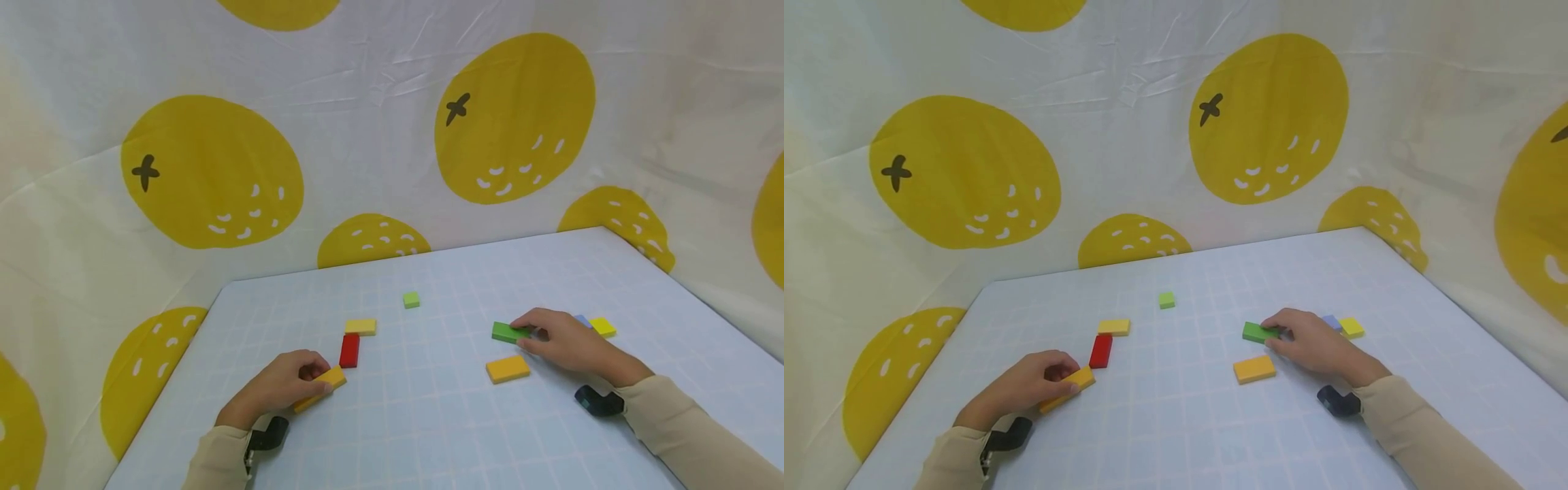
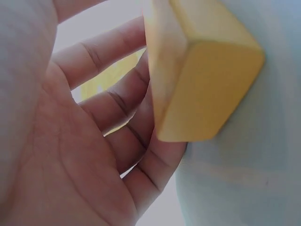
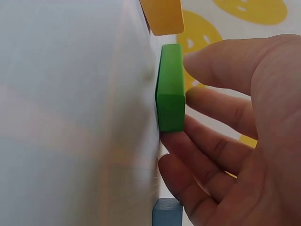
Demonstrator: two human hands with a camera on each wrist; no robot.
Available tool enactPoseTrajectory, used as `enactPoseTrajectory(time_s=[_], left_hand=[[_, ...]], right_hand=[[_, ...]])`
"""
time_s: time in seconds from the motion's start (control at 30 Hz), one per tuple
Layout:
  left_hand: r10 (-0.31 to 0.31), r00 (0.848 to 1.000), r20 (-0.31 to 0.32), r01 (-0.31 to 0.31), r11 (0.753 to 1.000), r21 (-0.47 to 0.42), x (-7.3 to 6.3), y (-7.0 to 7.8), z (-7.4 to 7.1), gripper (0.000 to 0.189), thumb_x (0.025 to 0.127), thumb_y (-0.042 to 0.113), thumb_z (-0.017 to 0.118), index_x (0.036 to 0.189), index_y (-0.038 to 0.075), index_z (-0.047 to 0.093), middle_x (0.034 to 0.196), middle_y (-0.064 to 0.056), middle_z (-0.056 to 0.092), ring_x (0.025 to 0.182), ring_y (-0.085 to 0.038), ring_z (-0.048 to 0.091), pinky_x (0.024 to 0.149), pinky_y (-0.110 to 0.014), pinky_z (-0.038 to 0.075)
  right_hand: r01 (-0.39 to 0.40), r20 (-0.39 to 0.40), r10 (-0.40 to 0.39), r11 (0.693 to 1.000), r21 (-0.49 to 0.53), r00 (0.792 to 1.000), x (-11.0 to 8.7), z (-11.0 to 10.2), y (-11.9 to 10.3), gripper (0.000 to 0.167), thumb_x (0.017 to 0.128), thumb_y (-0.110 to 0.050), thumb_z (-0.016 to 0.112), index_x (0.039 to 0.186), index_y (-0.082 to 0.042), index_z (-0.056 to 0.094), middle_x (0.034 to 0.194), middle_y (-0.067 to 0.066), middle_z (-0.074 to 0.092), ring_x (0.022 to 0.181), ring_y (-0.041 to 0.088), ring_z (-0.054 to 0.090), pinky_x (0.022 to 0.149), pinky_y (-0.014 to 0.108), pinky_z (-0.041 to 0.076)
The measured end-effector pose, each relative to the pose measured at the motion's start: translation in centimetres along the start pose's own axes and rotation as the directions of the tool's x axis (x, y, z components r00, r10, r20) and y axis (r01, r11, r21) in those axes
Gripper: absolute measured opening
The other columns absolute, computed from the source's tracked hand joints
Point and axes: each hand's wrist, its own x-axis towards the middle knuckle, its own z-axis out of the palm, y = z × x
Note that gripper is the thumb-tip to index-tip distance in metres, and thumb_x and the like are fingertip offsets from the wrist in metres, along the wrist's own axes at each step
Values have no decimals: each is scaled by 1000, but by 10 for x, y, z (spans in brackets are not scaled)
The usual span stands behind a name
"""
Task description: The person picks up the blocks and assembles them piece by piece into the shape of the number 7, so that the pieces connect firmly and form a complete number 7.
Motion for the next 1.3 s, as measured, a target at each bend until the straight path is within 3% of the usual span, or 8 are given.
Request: enactPoseTrajectory(time_s=[0.33, 0.73, 1.0, 1.3], left_hand=[[52, 999, 7, -52, 999, -5, -1, 0, 1, 30, 83, 37, 81, 100, 19, 65, 90, 4, 60, 85, -17, 53, 71, -32, 48], [31, 999, 23, -31, 999, -12, 0, 2, 2, 35, 84, 35, 81, 110, 16, 68, 90, 3, 58, 84, -17, 52, 69, -30, 46], [14, 999, 34, -13, 1000, -15, 1, 1, 4, 30, 83, 35, 81, 106, 18, 70, 89, 4, 59, 84, -17, 53, 69, -30, 46], [11, 999, 42, -9, 999, -43, 2, 0, 4, 22, 90, 35, 74, 105, 19, 70, 93, 4, 62, 87, -17, 55, 76, -34, 49]], right_hand=[[6, -8, -6, 1000, -13, 1000, -1, 1, 1, 35, 94, -29, 71, 124, -13, 68, 119, -2, 65, 97, 14, 57, 84, 39, 51], [5, -11, -5, 1000, -10, 1000, 0, 3, 2, 35, 95, -31, 71, 125, -14, 68, 120, -1, 65, 100, 15, 58, 86, 41, 51], [-2, -7, 2, 1000, -10, 1000, -1, 3, 2, 35, 95, -31, 70, 126, -14, 67, 120, -2, 64, 99, 15, 57, 85, 40, 52], [-11, -6, 11, 1000, -2, 1000, 0, 3, 1, 35, 96, -30, 69, 126, -14, 67, 120, -1, 64, 99, 16, 58, 87, 41, 52]])
